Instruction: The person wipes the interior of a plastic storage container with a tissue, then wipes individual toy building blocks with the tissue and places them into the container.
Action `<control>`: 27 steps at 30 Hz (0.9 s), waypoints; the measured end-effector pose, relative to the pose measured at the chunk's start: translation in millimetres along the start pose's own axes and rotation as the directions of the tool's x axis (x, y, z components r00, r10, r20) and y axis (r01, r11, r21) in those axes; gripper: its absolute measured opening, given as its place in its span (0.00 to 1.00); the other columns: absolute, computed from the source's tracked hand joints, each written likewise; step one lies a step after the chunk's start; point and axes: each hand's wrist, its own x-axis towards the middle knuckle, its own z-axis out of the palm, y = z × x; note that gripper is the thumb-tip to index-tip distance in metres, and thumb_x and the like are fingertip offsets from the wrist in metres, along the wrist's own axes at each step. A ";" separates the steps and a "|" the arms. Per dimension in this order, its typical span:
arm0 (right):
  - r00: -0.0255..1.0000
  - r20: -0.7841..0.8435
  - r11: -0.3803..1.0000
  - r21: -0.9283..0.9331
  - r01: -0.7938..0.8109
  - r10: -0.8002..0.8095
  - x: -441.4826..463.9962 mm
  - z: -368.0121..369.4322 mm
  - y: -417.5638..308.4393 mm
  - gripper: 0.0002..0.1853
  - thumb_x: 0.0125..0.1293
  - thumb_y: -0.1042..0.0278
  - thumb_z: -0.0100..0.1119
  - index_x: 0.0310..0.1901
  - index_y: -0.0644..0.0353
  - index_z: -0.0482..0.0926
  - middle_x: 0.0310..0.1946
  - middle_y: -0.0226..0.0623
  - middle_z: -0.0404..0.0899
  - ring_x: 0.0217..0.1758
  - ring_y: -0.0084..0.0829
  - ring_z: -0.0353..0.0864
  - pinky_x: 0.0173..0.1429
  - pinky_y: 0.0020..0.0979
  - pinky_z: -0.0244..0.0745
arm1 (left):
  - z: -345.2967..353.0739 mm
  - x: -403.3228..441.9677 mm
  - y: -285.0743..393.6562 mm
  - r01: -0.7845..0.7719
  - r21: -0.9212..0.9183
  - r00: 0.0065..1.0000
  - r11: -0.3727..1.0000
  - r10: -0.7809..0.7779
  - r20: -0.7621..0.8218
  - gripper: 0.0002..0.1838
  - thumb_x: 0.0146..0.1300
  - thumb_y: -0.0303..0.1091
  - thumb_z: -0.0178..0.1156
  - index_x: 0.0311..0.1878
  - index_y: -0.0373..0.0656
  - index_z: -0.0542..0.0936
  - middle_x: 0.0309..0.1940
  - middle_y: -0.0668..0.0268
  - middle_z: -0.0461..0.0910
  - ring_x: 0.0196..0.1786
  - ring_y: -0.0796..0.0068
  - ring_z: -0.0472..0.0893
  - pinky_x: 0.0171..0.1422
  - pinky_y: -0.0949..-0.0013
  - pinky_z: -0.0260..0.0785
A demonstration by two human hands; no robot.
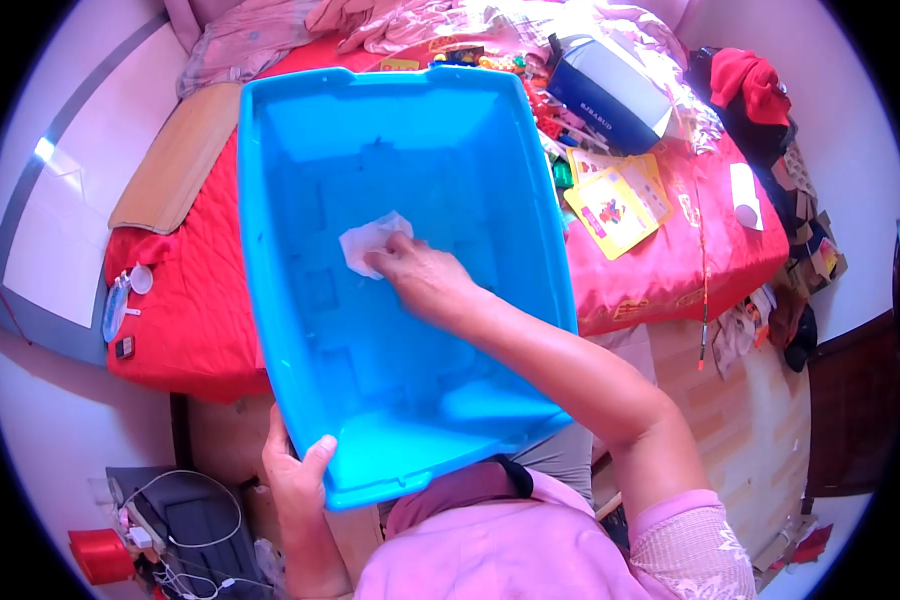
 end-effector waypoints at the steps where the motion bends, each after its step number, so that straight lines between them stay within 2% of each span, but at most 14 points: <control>1: 0.999 0.030 1.000 0.024 0.019 -0.019 -11.2 2.7 0.2 0.24 0.52 0.79 0.44 0.53 0.50 0.66 0.49 0.48 0.67 0.45 0.53 0.73 0.39 0.48 0.73 | -0.8 1.6 -0.7 0.011 -0.015 1.000 1.000 -0.011 -0.003 0.31 0.48 0.29 0.60 0.58 0.35 0.66 0.47 0.58 0.75 0.47 0.70 0.75 0.56 0.68 0.66; 5: 0.991 0.085 0.994 -0.016 0.104 -0.102 -54.2 19.2 -0.8 0.15 0.53 0.76 0.49 0.44 0.54 0.69 0.42 0.50 0.69 0.35 0.49 0.78 0.33 0.45 0.76 | -6.5 6.6 -6.9 0.037 -0.077 0.999 0.996 -0.039 -0.023 0.31 0.48 0.28 0.60 0.58 0.34 0.66 0.47 0.58 0.75 0.47 0.70 0.76 0.55 0.69 0.66; 7: 0.953 0.292 0.995 -0.021 0.096 -0.086 -66.8 1.1 -13.2 0.12 0.55 0.74 0.49 0.42 0.57 0.71 0.42 0.51 0.70 0.36 0.48 0.79 0.34 0.42 0.77 | -8.6 9.9 -9.1 0.052 -0.123 0.998 0.991 -0.055 -0.023 0.31 0.48 0.26 0.60 0.58 0.34 0.66 0.47 0.58 0.75 0.47 0.69 0.76 0.55 0.69 0.67; 9: 0.886 0.458 0.996 -0.014 0.088 -0.072 -77.1 -9.0 -17.4 0.10 0.55 0.73 0.50 0.41 0.59 0.73 0.43 0.51 0.71 0.38 0.48 0.79 0.35 0.42 0.77 | -9.8 9.0 -11.4 0.073 -0.160 0.997 0.984 -0.077 -0.021 0.31 0.47 0.25 0.60 0.58 0.34 0.66 0.47 0.58 0.75 0.47 0.69 0.76 0.56 0.68 0.67; 10: 0.823 0.568 0.998 -0.042 0.057 -0.023 -80.5 -17.2 -21.8 0.11 0.55 0.75 0.50 0.42 0.58 0.72 0.44 0.50 0.70 0.41 0.47 0.78 0.41 0.43 0.74 | -10.0 9.7 -11.9 0.078 -0.176 0.996 0.981 -0.083 -0.022 0.31 0.47 0.25 0.60 0.58 0.34 0.66 0.47 0.57 0.75 0.47 0.69 0.76 0.56 0.68 0.67; 14: 0.636 0.770 0.997 -0.002 0.083 -0.052 -86.7 -43.1 -30.2 0.11 0.53 0.77 0.51 0.40 0.59 0.75 0.45 0.46 0.71 0.42 0.47 0.78 0.45 0.42 0.73 | -16.4 11.0 -16.2 0.093 -0.241 0.994 0.966 -0.103 -0.027 0.30 0.46 0.23 0.59 0.57 0.34 0.66 0.47 0.58 0.75 0.47 0.68 0.76 0.57 0.67 0.67; 16: 0.800 0.598 0.999 0.044 0.029 -0.049 -80.9 -70.9 -35.7 0.13 0.51 0.79 0.50 0.40 0.59 0.75 0.45 0.44 0.71 0.45 0.46 0.76 0.46 0.40 0.73 | -17.1 12.3 -13.9 0.043 -0.277 0.996 0.960 -0.063 -0.064 0.30 0.46 0.22 0.59 0.57 0.34 0.66 0.48 0.57 0.75 0.47 0.67 0.76 0.57 0.67 0.67; 17: 0.936 0.329 0.979 0.197 0.061 -0.125 -78.6 -78.8 -28.8 0.15 0.50 0.82 0.48 0.40 0.58 0.74 0.43 0.42 0.72 0.48 0.44 0.73 0.48 0.38 0.72 | -17.4 14.6 -12.0 0.021 -0.292 0.996 0.956 -0.045 -0.077 0.30 0.46 0.22 0.58 0.57 0.34 0.66 0.48 0.57 0.74 0.47 0.67 0.76 0.57 0.67 0.67; 18: 0.984 -0.075 0.956 0.237 0.175 -0.161 -75.3 -93.2 -25.6 0.16 0.49 0.84 0.47 0.40 0.59 0.73 0.41 0.41 0.72 0.48 0.43 0.71 0.49 0.36 0.71 | -19.8 17.1 -7.5 0.012 -0.280 0.997 0.960 -0.034 -0.075 0.32 0.45 0.22 0.58 0.58 0.35 0.65 0.49 0.57 0.74 0.48 0.66 0.76 0.58 0.66 0.67; 19: 0.878 -0.421 0.937 0.152 0.315 -0.227 -70.6 -112.2 -19.0 0.16 0.48 0.85 0.48 0.40 0.58 0.73 0.38 0.45 0.72 0.45 0.47 0.72 0.46 0.40 0.71 | -18.9 18.8 -4.2 -0.032 -0.235 0.995 0.971 0.009 -0.101 0.32 0.46 0.22 0.58 0.59 0.35 0.65 0.49 0.57 0.74 0.48 0.66 0.76 0.58 0.66 0.66; 20: 0.799 -0.589 0.957 0.145 0.250 -0.119 -71.5 -129.2 -11.7 0.16 0.50 0.85 0.50 0.42 0.59 0.73 0.37 0.44 0.72 0.44 0.46 0.72 0.47 0.39 0.70 | -17.5 22.0 -0.3 -0.082 -0.190 0.990 0.978 0.058 -0.130 0.32 0.46 0.22 0.58 0.59 0.35 0.65 0.49 0.57 0.73 0.49 0.66 0.75 0.58 0.66 0.66; 22: 0.642 -0.729 0.945 0.328 0.021 0.239 -80.5 -142.3 3.1 0.11 0.56 0.78 0.55 0.43 0.62 0.73 0.37 0.45 0.72 0.42 0.44 0.74 0.45 0.35 0.70 | -17.7 27.7 5.2 -0.170 -0.106 0.976 0.980 0.152 -0.158 0.32 0.47 0.23 0.59 0.60 0.35 0.65 0.50 0.57 0.73 0.50 0.66 0.74 0.59 0.65 0.64; 24: 0.645 -0.580 0.817 0.564 -0.123 0.498 -92.0 -125.6 36.7 0.13 0.58 0.72 0.55 0.45 0.66 0.73 0.36 0.46 0.73 0.40 0.41 0.75 0.44 0.33 0.69 | -13.5 32.0 6.5 -0.244 -0.013 0.958 0.970 0.239 -0.161 0.31 0.48 0.22 0.59 0.60 0.35 0.65 0.51 0.57 0.73 0.51 0.66 0.74 0.59 0.65 0.64; 27: 0.647 -0.375 0.612 0.769 -0.184 0.665 -108.1 -90.2 66.3 0.16 0.62 0.70 0.52 0.49 0.68 0.72 0.40 0.43 0.74 0.44 0.32 0.76 0.49 0.29 0.70 | 2.3 33.3 11.9 -0.313 0.021 0.940 0.950 0.312 -0.140 0.30 0.50 0.20 0.58 0.61 0.36 0.65 0.53 0.58 0.72 0.52 0.68 0.73 0.59 0.67 0.63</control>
